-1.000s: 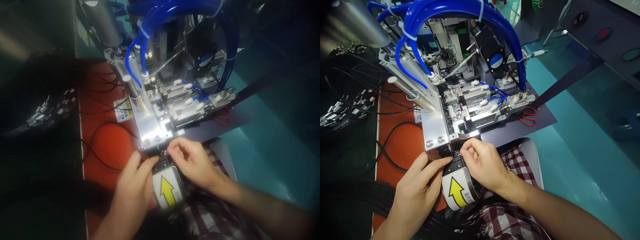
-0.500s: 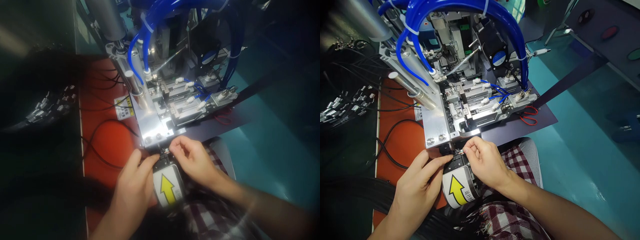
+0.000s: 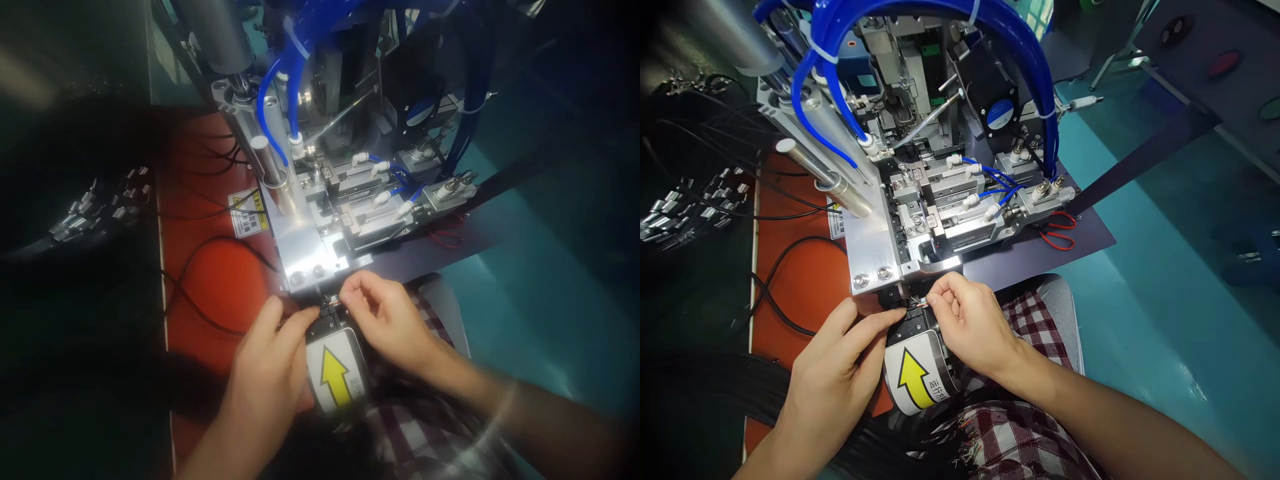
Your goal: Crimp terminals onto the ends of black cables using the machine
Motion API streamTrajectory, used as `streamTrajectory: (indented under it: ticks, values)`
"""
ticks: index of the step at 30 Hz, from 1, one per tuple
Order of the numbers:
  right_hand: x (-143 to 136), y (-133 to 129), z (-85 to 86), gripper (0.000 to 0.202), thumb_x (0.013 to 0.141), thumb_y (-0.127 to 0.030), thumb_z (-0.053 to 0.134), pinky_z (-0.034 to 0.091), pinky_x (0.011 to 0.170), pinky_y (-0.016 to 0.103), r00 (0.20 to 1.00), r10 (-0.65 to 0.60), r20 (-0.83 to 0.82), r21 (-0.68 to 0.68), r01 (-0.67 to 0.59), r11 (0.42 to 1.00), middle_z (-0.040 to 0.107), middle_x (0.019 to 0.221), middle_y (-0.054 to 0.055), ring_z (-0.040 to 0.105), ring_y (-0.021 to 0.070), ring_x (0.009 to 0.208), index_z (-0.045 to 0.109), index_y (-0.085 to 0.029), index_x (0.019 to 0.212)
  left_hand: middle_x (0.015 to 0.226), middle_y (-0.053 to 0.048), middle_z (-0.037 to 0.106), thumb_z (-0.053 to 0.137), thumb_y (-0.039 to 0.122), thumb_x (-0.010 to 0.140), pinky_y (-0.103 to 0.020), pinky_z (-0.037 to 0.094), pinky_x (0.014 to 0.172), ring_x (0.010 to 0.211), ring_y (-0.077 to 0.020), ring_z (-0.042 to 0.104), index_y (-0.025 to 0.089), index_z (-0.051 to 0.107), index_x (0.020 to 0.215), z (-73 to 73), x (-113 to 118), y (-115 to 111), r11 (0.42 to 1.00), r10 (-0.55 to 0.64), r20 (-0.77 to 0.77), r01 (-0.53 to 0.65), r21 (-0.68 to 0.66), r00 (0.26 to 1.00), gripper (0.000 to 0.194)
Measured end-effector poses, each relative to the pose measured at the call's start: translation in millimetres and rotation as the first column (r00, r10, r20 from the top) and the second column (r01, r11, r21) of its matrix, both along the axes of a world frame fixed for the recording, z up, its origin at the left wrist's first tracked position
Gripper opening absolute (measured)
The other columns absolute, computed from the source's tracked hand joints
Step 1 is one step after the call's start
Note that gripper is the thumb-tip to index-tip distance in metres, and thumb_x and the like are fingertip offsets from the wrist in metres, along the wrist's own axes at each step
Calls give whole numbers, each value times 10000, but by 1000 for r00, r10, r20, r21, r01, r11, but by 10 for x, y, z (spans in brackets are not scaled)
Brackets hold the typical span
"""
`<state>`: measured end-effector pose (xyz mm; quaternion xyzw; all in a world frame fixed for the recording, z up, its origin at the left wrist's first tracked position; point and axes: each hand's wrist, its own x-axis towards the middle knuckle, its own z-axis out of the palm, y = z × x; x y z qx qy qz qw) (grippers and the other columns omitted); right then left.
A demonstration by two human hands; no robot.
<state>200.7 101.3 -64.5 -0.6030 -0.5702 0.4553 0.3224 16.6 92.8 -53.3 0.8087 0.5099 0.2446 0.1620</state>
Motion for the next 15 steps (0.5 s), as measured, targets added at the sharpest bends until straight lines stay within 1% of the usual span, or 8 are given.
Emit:
streamTrajectory:
  ticks: [2, 5, 8, 10, 11, 13, 14, 15]
  values:
    - [1, -3, -8, 122, 896, -220, 506, 413, 547, 238, 1000, -3, -1, 6, 3, 1000, 577, 652, -8, 528, 120, 583, 559, -178, 794, 893, -58, 587, 465, 61, 883, -193, 539, 653, 834, -141, 646, 132, 693, 970, -5, -11, -7, 1000, -5, 1, 5, -6, 1000, 254]
    - [-8, -16, -10, 118, 890, -220, 513, 416, 554, 235, 1000, -7, -6, 5, 7, 1000, 580, 654, -9, 529, 117, 585, 562, -179, 791, 898, -54, 590, 465, 66, 879, -186, 533, 602, 836, -145, 648, 147, 683, 989, -16, -22, -16, 1000, -10, 0, 10, -7, 1000, 257]
    - [-23, -3, 0, 116, 879, -231, 524, 408, 547, 233, 1000, -28, -14, -33, 27, 999, 574, 647, -14, 519, 113, 573, 572, -177, 789, 897, -54, 594, 457, 60, 879, -190, 531, 591, 829, -145, 649, 149, 679, 995, -24, -24, -16, 1000, -4, -6, 4, 3, 1000, 266]
    - [-24, 42, 16, 119, 858, -245, 544, 401, 536, 231, 997, -61, -36, -121, 56, 991, 568, 639, -16, 508, 111, 566, 577, -173, 769, 902, -55, 596, 453, 55, 880, -195, 534, 607, 830, -144, 647, 149, 679, 996, -25, -22, -11, 1000, -2, -9, 2, 13, 1000, 270]
    - [-19, 74, 27, 128, 848, -250, 549, 386, 517, 228, 996, -66, -61, -195, 52, 979, 550, 616, -23, 487, 106, 543, 576, -171, 750, 906, -54, 598, 453, 54, 883, -196, 534, 614, 828, -142, 646, 152, 679, 994, -23, -20, -7, 1000, -3, -9, 3, 17, 1000, 270]
    - [7, 135, 50, 166, 839, -250, 535, 332, 464, 220, 989, -45, -141, -368, -10, 930, 485, 544, -47, 411, 88, 472, 557, -170, 695, 909, -52, 598, 455, 53, 886, -194, 531, 618, 816, -134, 643, 153, 681, 990, -19, -15, -1, 1000, -9, -4, 9, 20, 1000, 268]
    - [26, 154, 63, 186, 841, -244, 520, 302, 443, 217, 983, -23, -179, -432, -57, 900, 450, 513, -57, 373, 81, 444, 543, -171, 671, 905, -53, 596, 457, 49, 885, -191, 528, 616, 806, -131, 640, 146, 683, 987, -17, -12, 1, 1000, -12, -1, 12, 20, 1000, 266]
    - [44, 160, 75, 199, 843, -237, 511, 288, 436, 216, 981, -6, -196, -460, -87, 884, 436, 500, -61, 357, 78, 433, 534, -173, 656, 894, -54, 592, 459, 46, 884, -188, 524, 613, 793, -127, 638, 135, 685, 985, -15, -9, 3, 1000, -16, 5, 15, 22, 1000, 263]
